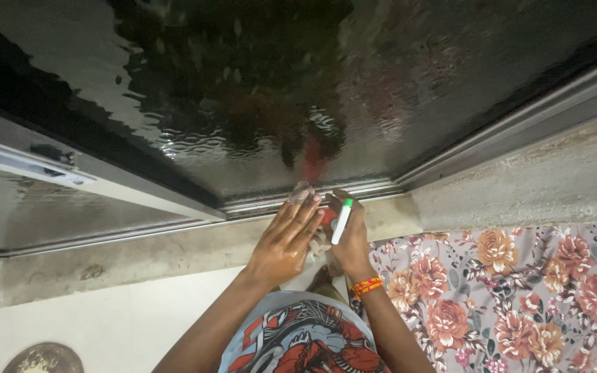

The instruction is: The person cleans a textured glass door using a cloth and a spray bottle. They repeatedly wipe the surface and spray liquid onto the glass to remove dirt and streaks.

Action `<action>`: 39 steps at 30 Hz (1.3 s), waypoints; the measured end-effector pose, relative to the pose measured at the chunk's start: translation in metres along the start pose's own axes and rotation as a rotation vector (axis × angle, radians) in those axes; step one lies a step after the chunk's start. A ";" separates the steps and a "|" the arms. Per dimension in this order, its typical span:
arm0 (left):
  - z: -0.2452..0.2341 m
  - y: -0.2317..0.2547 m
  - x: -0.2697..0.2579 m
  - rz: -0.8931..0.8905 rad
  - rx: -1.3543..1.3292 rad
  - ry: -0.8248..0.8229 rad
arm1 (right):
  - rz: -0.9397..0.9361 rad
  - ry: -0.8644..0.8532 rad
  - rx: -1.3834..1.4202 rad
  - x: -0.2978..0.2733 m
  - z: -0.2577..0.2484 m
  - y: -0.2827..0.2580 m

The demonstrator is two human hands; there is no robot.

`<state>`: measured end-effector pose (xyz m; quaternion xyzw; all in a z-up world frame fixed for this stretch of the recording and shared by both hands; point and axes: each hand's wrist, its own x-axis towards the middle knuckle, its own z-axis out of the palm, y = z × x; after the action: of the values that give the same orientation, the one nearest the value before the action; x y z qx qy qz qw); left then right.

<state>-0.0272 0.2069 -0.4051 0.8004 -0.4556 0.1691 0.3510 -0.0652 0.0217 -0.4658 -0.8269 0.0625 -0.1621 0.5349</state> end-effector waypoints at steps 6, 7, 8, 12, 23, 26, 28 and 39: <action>-0.004 0.013 0.010 0.004 -0.020 0.051 | -0.250 -0.158 -0.268 0.008 -0.026 -0.024; -0.006 0.014 0.013 -0.006 -0.026 0.035 | -0.174 -0.185 -0.325 0.011 -0.031 -0.029; -0.009 0.015 0.016 -0.015 -0.032 0.019 | -0.098 -0.212 -0.381 0.015 -0.037 -0.034; -0.020 0.021 0.018 0.000 -0.056 0.009 | -0.016 -0.266 -0.404 0.014 -0.054 -0.054; -0.051 0.039 0.056 0.093 -0.052 0.129 | -0.410 -0.022 -0.301 0.001 -0.081 -0.136; -0.069 0.044 0.077 0.125 -0.066 0.145 | -0.295 0.000 0.026 0.004 -0.068 -0.145; -0.084 0.047 0.091 0.178 -0.054 0.190 | -0.270 0.070 0.170 0.010 -0.062 -0.151; -0.176 0.089 0.185 0.182 0.521 0.608 | -0.537 0.628 0.329 0.087 -0.118 -0.309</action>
<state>0.0032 0.1901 -0.1367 0.7324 -0.3421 0.5380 0.2390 -0.0451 0.0256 -0.1242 -0.6283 -0.0219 -0.5463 0.5535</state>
